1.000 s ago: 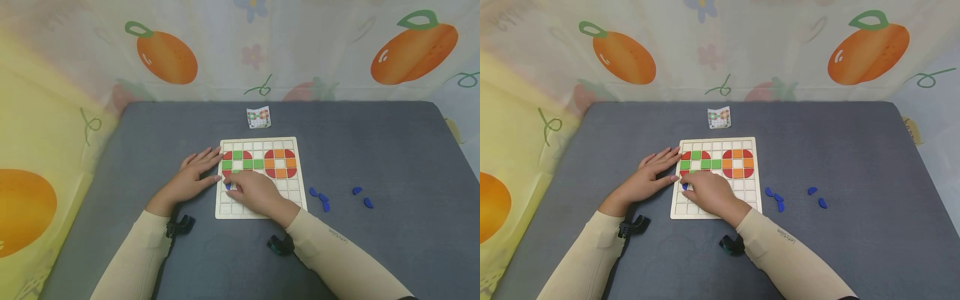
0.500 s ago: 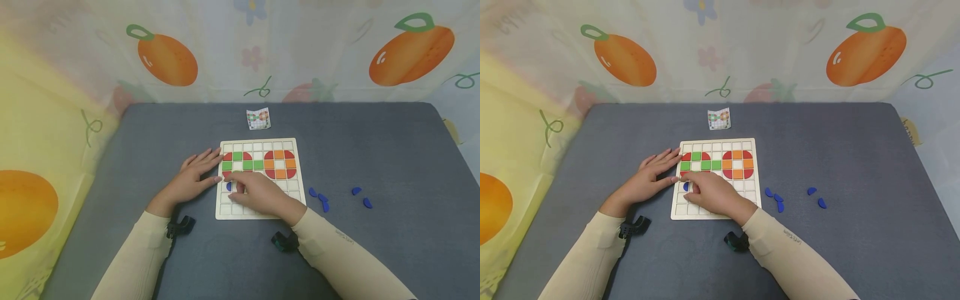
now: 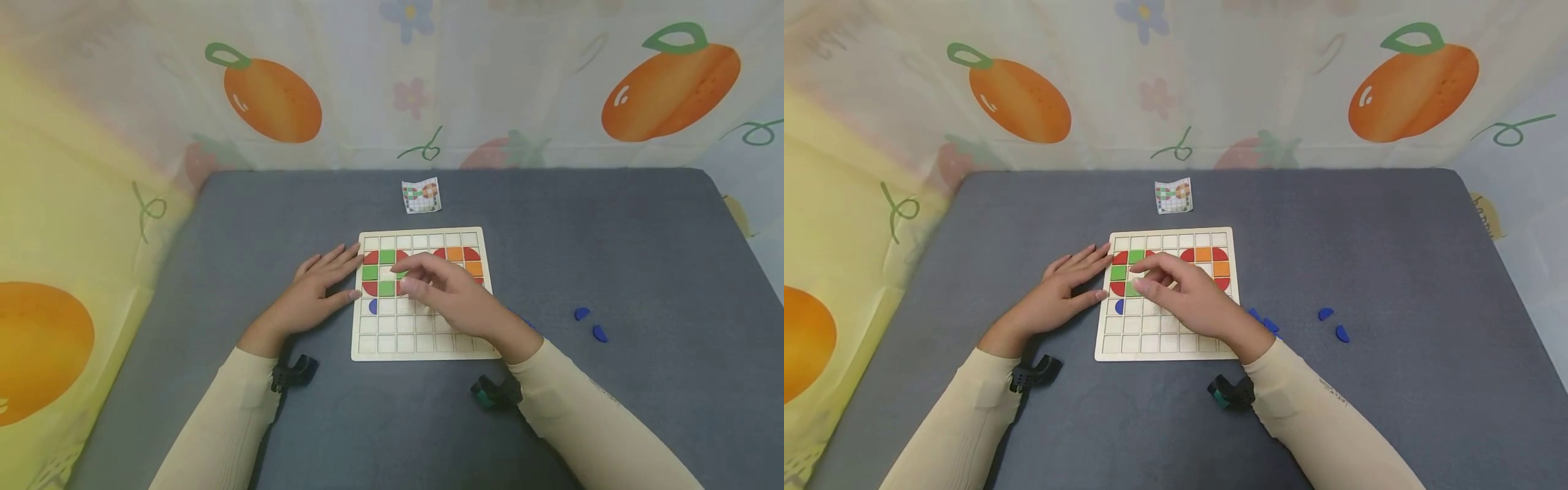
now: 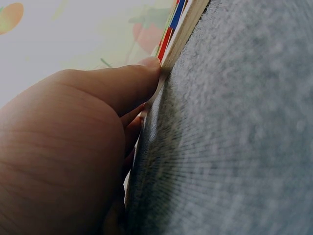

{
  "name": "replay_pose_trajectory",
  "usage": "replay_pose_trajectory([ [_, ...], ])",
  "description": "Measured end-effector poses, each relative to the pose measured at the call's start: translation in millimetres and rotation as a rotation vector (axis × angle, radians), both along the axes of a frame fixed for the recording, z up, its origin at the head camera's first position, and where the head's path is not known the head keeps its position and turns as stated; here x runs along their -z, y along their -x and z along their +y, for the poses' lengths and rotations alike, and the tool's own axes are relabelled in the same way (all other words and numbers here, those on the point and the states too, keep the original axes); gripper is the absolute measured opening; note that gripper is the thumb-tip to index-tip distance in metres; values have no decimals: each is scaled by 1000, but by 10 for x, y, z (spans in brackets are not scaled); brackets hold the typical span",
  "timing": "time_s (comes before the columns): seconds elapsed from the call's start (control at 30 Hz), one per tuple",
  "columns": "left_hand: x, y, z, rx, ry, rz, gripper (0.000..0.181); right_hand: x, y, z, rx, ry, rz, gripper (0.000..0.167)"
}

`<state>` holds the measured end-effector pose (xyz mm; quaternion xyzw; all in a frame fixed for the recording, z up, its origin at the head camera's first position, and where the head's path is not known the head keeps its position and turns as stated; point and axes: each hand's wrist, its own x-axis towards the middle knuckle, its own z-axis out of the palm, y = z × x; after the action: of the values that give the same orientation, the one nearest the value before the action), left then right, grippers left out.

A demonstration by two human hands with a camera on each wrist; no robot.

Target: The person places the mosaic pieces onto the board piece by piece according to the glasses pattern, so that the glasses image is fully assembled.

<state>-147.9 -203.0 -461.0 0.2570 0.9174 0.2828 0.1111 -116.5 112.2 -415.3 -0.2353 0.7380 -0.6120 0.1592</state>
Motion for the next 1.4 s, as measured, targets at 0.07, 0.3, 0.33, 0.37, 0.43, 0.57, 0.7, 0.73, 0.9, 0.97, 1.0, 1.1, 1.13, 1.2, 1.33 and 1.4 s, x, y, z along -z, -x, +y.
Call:
replay_pose_trajectory([
  [0.07, -2, -4, 4, -5, 0, -3, 75, -2, -4, 90, -9, 46, -9, 41],
  [0.3, -5, -18, 13, -15, -2, -17, 74, 99, 6, 475, -33, 219, -22, 73],
  [0.33, -6, -19, 14, -16, -3, -19, 74, 113, 3, 537, -29, 229, -29, 77],
  [0.37, -7, -21, 15, -17, -2, -22, 74, 130, -1, 600, -22, 234, -35, 81],
  [0.43, -9, -22, 15, -19, -2, -25, 74, 153, -10, 718, -7, 237, -36, 84],
  [0.57, -11, -22, 7, -19, -3, -28, 74, 176, -44, 926, 45, 219, -31, 79],
  [0.7, -7, -16, 0, -14, -3, -28, 75, 214, -82, 1111, 94, 196, -29, 70],
  [0.73, -4, -14, -3, -13, -4, -30, 75, 226, -92, 1156, 106, 189, -27, 67],
  [0.9, -3, -13, -4, -11, -5, -35, 75, 273, -125, 1367, 157, 21, 12, 42],
  [0.97, -9, -19, 0, -15, -5, -36, 74, 283, -128, 1434, 158, -104, 15, 35],
  [1.0, -11, -22, 2, -18, -4, -36, 74, 286, -127, 1460, 152, -162, 15, 34],
  [1.1, -22, -29, 6, -22, -4, -38, 74, 294, -116, 1510, 109, -317, 30, 43],
  [1.13, -25, -30, 8, -23, -4, -38, 74, 295, -110, 1519, 93, -354, 42, 45],
  [1.2, -29, -31, 11, -23, -5, -38, 74, 298, -102, 1529, 67, -413, 78, 47],
  [1.33, -28, -29, 15, -22, -5, -39, 74, 299, -103, 1530, 36, -486, 158, 38],
  [1.4, -24, -29, 13, -21, -1, -41, 74, 298, -110, 1515, 34, -501, 208, 31],
])
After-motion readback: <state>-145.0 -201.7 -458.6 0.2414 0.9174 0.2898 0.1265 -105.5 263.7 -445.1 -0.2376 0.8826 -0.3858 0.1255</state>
